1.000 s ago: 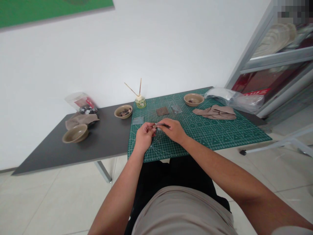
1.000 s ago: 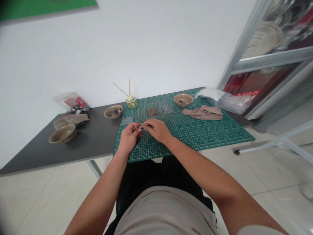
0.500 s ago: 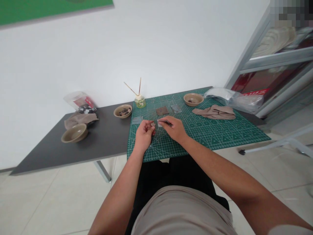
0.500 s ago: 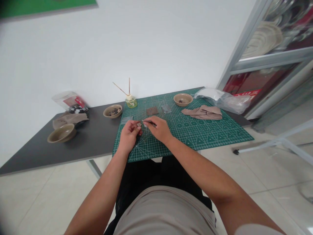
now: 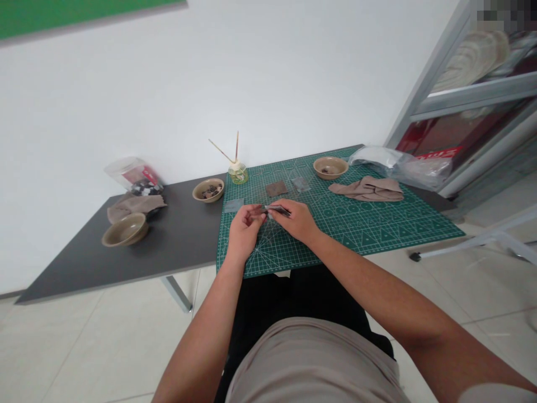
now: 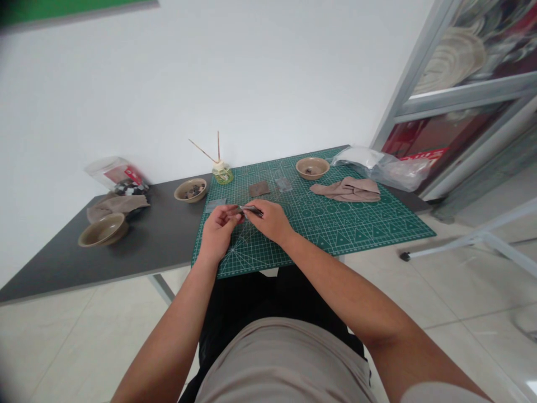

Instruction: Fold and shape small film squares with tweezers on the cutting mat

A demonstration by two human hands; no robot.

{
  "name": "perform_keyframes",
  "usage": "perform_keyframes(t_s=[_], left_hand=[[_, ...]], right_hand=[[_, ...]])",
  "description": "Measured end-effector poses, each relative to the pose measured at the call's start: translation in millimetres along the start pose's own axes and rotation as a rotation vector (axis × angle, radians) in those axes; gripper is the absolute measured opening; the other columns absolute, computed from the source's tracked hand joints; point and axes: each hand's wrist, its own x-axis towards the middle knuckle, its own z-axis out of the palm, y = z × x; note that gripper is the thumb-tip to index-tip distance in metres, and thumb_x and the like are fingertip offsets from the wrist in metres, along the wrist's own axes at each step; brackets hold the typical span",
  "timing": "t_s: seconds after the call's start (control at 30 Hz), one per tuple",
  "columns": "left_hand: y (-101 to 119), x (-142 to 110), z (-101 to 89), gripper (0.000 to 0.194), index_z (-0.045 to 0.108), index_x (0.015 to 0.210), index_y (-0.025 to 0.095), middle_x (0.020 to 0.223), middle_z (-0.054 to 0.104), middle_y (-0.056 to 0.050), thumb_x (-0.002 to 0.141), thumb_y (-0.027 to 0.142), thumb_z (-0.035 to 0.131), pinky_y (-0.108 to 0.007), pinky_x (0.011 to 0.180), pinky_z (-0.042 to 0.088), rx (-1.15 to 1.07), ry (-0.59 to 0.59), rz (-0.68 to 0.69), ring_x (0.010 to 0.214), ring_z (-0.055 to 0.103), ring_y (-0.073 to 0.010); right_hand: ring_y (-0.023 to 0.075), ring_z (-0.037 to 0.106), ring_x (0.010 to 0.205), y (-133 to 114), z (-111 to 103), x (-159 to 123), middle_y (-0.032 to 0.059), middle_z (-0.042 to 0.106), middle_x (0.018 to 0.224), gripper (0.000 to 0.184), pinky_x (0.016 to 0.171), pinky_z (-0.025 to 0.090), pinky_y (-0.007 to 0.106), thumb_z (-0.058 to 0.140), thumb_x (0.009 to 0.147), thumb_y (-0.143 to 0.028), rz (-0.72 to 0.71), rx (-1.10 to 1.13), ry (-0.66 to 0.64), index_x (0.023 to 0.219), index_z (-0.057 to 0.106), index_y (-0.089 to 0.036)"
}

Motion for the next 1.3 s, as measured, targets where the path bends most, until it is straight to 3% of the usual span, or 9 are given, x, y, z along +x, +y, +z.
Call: perform_keyframes(t_s=[0.13,0.33,0.6,0.83,1.3], left_hand=[[-1.4,-0.5,-1.2,0.024,0.068,0.096,0.018,0.091,0.072,-0.004,0.074,0.027,0.073,-0.031,0.085,0.052,0.045,0.012,-0.003,0.085,0.067,-0.0156],[-3.8,-0.2,-0.6,0.036,0.069,0.101,0.018,0.091,0.074,-0.004,0.067,0.025,0.077,-0.034,0.087,0.052,-0.061,0.046,-0.044,0.086,0.069,-0.0168],[-5.3,-0.4,-1.4,0.028,0.070,0.089,0.018,0.084,0.073,-0.002,0.063,0.022,0.078,-0.032,0.081,0.052,-0.096,0.077,-0.060,0.079,0.068,-0.0159],[-6.5,0.6,-2.5,0.027,0.069,0.089,0.019,0.083,0.072,-0.001,0.064,0.022,0.077,-0.030,0.079,0.051,-0.065,0.018,-0.061,0.077,0.066,-0.0154],[-2.5,-1.9,0.5,0.019,0.069,0.088,0.020,0.086,0.073,-0.001,0.069,0.018,0.070,-0.032,0.081,0.051,0.075,0.059,0.052,0.081,0.067,-0.0167]], right_hand=[[0.0189,0.069,0.085,1.6,1.0,0.0,0.0026,0.075,0.091,0.012,0.078,0.051,0.030,0.064,0.086,-0.027,-0.010,0.004,-0.021,0.094,0.073,-0.023],[0.0191,0.070,0.086,0.6,0.7,0.2,0.0023,0.076,0.091,0.012,0.079,0.052,0.031,0.068,0.084,-0.028,0.005,0.057,-0.046,0.095,0.073,-0.024],[0.0191,0.071,0.087,0.8,-1.3,0.9,0.0015,0.076,0.091,0.012,0.081,0.052,0.032,0.072,0.082,-0.029,0.030,0.145,-0.066,0.092,0.075,-0.025],[0.0186,0.070,0.087,0.4,-2.3,1.4,0.0009,0.076,0.091,0.010,0.081,0.052,0.032,0.073,0.081,-0.029,0.021,0.165,-0.058,0.091,0.076,-0.025],[0.0180,0.070,0.086,2.3,-0.2,0.4,0.0028,0.076,0.093,0.012,0.079,0.052,0.030,0.072,0.083,-0.027,0.006,0.116,-0.056,0.093,0.075,-0.022]])
